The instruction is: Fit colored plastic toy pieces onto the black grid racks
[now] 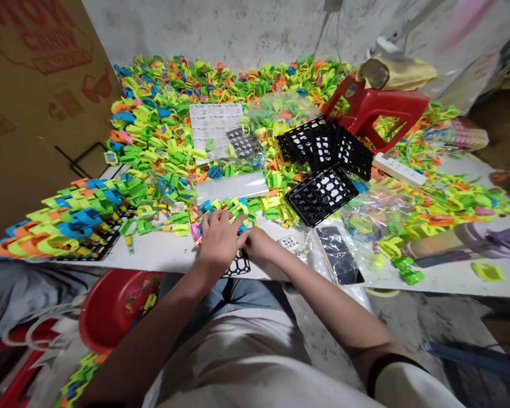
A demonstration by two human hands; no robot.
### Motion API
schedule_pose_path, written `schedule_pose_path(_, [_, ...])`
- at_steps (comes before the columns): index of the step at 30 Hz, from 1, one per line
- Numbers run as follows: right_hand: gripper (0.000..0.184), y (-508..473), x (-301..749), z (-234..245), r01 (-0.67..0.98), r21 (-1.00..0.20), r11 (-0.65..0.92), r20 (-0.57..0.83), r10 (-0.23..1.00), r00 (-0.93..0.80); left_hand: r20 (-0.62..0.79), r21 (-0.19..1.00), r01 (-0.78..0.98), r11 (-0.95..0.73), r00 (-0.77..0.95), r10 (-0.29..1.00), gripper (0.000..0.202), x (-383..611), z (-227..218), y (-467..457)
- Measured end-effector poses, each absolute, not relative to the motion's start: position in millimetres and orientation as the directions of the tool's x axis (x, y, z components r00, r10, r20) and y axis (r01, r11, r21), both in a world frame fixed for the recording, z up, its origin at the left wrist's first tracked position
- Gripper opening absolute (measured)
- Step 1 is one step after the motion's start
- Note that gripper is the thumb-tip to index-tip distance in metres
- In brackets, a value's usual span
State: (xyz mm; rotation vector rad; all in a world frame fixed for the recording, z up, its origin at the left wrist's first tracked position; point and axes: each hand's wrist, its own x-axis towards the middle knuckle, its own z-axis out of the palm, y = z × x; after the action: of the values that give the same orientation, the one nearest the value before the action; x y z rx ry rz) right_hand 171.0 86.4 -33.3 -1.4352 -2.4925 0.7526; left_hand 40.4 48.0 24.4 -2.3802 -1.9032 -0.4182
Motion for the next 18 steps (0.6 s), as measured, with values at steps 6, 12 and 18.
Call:
schedule_pose_path(6, [0.01,73.6,182.1,-40.3,0.681,-0.667,0.302,-0.038,0.899,-0.436,0.311,0.199,0.942,-0.269,0.199,0.929,0.041,22.2,33.4,32.9])
schedule_pose_path(12, [0.021,27.2,204.9,-46.9,0.539,-0.812,0.223,0.086,0.96,-0.268,0.219,0.27,0.946,0.178,-0.241,0.946,0.036,-84.4,5.0,34.1])
schedule_pose_path(18, [0.018,-11.2,182.3,-43.0,0.469,-0.806,0.362,0.104,0.866,-0.489,0.137,0.321,0.937,0.142,-0.194,0.971,0.031,-115.7,-42.3,46.6])
